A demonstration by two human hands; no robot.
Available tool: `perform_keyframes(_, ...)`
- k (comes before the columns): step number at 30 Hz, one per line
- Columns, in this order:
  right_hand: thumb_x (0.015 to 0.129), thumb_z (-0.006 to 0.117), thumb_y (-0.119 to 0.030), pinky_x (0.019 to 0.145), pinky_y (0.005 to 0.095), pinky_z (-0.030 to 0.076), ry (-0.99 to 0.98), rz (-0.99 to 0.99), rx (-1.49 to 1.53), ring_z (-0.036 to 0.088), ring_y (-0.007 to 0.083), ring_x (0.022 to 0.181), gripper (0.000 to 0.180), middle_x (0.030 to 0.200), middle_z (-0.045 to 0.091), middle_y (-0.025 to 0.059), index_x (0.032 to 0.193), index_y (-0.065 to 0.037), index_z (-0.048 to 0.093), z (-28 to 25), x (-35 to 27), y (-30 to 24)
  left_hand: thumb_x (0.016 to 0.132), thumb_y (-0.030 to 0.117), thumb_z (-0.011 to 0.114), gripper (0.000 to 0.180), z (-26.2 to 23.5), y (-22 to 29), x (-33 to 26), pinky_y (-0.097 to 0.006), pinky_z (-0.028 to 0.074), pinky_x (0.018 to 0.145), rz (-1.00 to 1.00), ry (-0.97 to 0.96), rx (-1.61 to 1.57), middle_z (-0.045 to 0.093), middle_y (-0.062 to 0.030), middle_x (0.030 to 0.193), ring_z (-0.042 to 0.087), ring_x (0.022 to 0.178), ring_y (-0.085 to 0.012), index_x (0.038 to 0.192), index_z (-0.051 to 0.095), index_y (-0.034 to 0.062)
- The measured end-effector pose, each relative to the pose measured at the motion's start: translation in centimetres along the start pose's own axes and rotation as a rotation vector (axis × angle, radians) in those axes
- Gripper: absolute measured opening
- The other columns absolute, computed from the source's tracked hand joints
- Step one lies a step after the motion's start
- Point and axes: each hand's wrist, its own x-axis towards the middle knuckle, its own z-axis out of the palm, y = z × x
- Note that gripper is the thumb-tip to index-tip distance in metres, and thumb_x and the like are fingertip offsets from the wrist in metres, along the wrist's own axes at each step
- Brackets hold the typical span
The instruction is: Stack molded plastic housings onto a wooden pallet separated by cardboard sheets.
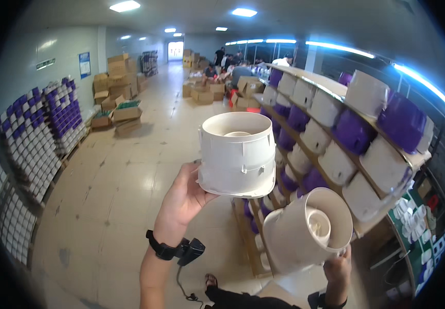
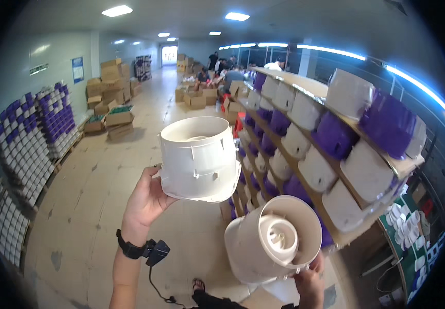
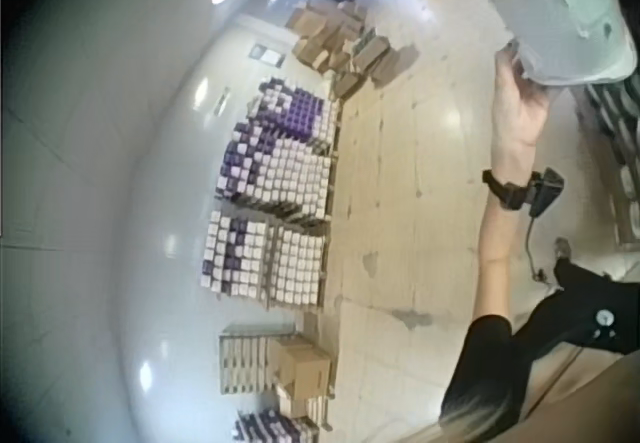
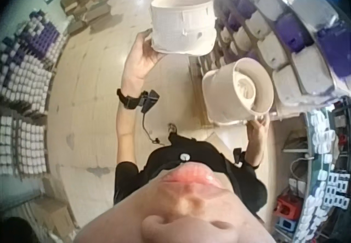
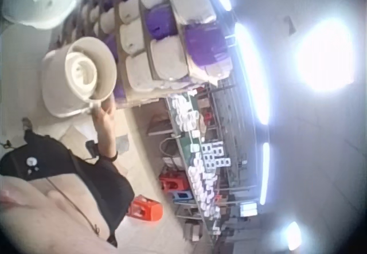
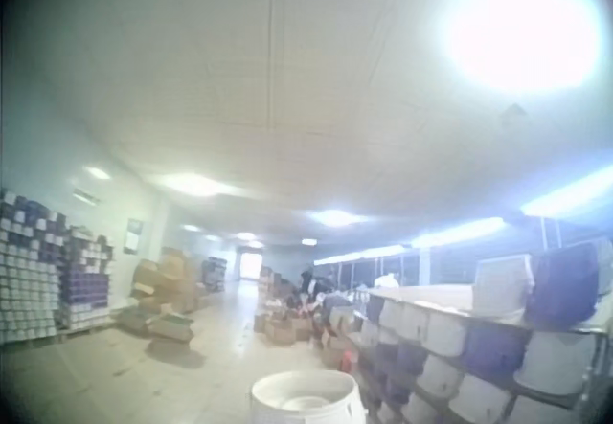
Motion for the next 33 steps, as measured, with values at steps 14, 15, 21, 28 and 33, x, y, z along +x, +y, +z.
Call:
perform_keyframes(14, 0.063, 0.07, -0.021, 0.083, 0.0309, 0.045, 0.44, -0.313, -0.26, 0.053, 0.0216, 0.101, 0.07, 0.113, 0.051, 0.0147, 0.119, 0.006, 0.037, 6.7, 12.5, 7.4, 0.09, 0.015, 0.033, 0.032, 11.8, 3.6, 35.6, -0.049, 0.044, 0.09, -0.097, -0.473, 0.209, 0.033, -0.0219, 0.118, 0.04, 0.111, -0.0378, 0.112, 0.029, -0.0073)
perform_keyframes(15, 0.063, 0.071, -0.02, 0.084, 0.0316, 0.045, 0.436, -0.282, -0.28, 0.053, 0.0218, 0.101, 0.071, 0.114, 0.05, 0.015, 0.12, 0.006, 0.036, 7.6, 14.1, 7.5, 0.091, 0.015, 0.029, 0.031, 11.8, 3.2, 38.7, -0.053, 0.044, 0.089, -0.132, -0.506, 0.202, 0.027, -0.0206, 0.12, 0.036, 0.112, -0.0383, 0.113, 0.027, -0.0071)
perform_keyframes(21, 0.063, 0.07, -0.012, 0.083, 0.0348, 0.047, 0.723, -0.468, -0.274, 0.053, 0.0237, 0.101, 0.069, 0.114, 0.049, 0.0153, 0.12, 0.004, 0.035, 11.1, 18.7, 10.4, 0.092, 0.014, 0.022, 0.027, 15.2, -1.3, 48.3, -0.053, 0.045, 0.087, -0.304, -0.779, 0.387, 0.03, -0.0124, 0.105, 0.042, 0.104, -0.0316, 0.107, 0.03, -0.0066)
perform_keyframes(28, 0.073, 0.052, 0.001, 0.061, 0.0245, 0.053, 0.938, -0.596, -0.295, 0.058, 0.0195, 0.091, 0.052, 0.108, 0.05, 0.0157, 0.121, 0.003, 0.031, 18.2, 24.1, 9.9, 0.091, 0.012, 0.024, 0.023, 19.3, -7.6, 57.2, -0.046, 0.049, 0.084, -0.481, -0.953, 0.489, 0.033, -0.0145, 0.107, 0.044, 0.101, -0.0314, 0.104, 0.032, -0.0043)
perform_keyframes(33, 0.07, 0.049, 0.003, 0.049, 0.0213, 0.053, 0.981, -0.654, -0.377, 0.062, 0.0179, 0.072, 0.053, 0.101, 0.055, 0.0156, 0.12, 0.004, 0.031, 21.5, 25.0, 8.0, 0.081, 0.004, 0.038, 0.019, 20.4, -11.9, 67.1, -0.035, 0.047, 0.062, 0.246, -1.823, 1.138, 0.041, -0.0139, 0.096, 0.05, 0.089, -0.0266, 0.1, 0.038, -0.0009)
